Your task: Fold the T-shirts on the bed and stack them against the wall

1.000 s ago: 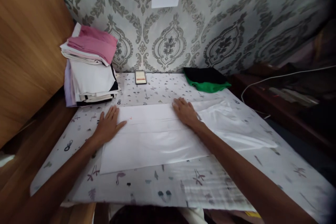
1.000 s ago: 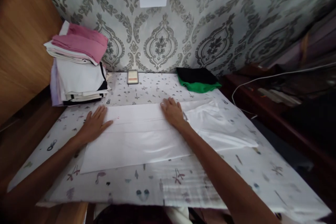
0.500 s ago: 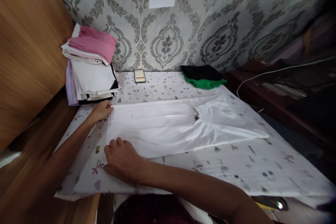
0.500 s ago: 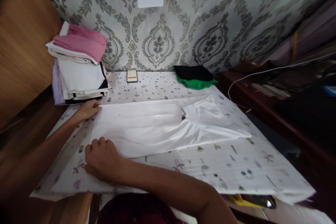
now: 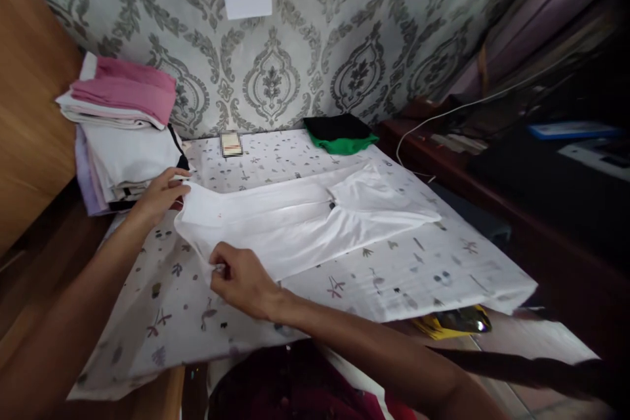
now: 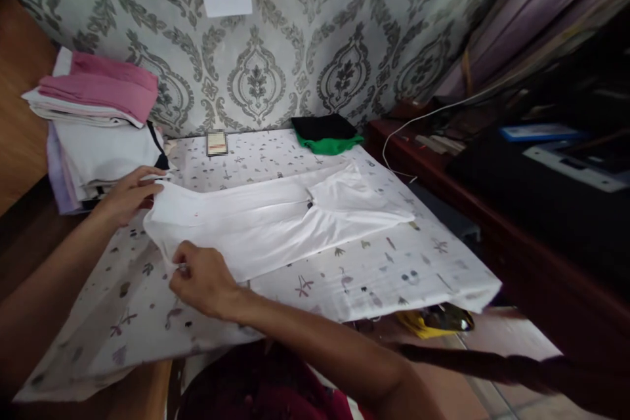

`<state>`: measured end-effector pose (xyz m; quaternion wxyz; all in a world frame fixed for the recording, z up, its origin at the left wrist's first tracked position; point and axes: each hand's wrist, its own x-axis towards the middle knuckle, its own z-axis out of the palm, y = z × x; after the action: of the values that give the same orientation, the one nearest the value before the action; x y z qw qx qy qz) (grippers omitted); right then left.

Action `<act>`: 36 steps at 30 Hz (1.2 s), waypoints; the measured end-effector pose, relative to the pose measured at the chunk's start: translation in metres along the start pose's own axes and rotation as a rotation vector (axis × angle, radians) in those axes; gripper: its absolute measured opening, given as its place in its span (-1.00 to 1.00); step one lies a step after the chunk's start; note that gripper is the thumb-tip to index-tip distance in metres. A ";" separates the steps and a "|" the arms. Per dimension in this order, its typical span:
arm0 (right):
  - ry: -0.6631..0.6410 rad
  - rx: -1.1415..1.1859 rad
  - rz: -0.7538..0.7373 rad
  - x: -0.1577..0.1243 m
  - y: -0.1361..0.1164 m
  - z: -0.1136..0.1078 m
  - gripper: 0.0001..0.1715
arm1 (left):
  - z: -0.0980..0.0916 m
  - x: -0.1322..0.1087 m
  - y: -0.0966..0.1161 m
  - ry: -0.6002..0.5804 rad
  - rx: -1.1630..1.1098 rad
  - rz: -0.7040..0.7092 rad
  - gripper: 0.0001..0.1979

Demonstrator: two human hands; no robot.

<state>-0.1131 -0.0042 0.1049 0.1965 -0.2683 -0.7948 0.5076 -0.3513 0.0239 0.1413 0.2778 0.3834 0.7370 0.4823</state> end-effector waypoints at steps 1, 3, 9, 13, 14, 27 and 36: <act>0.035 0.127 0.028 -0.005 0.004 -0.009 -0.84 | 0.008 -0.002 0.010 -0.016 -0.042 0.006 -0.58; 0.070 0.363 0.077 -0.014 0.014 -0.026 -0.83 | 0.027 -0.003 0.029 -0.067 -0.096 0.013 -0.57; 0.173 0.730 0.211 -0.047 0.054 -0.072 -0.69 | 0.112 0.013 0.058 -0.270 -0.107 0.016 -0.75; 0.237 0.787 0.312 -0.064 0.074 -0.091 -0.71 | 0.169 0.027 0.054 -0.332 -0.100 -0.059 -0.83; 0.242 0.798 0.333 -0.067 0.077 -0.094 -0.70 | 0.180 0.029 0.051 -0.339 -0.095 -0.065 -0.84; 0.339 0.804 0.282 -0.081 0.083 -0.148 -0.58 | 0.222 0.041 0.063 -0.388 -0.147 -0.072 -0.84; 0.427 0.703 0.324 -0.103 0.110 -0.177 -0.61 | 0.272 0.043 0.070 -0.468 -0.222 -0.092 -0.82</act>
<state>0.0954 0.0934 0.0722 0.3535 -0.4049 -0.4632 0.7046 -0.1416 0.2121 0.1009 0.5027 0.4180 0.6119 0.4452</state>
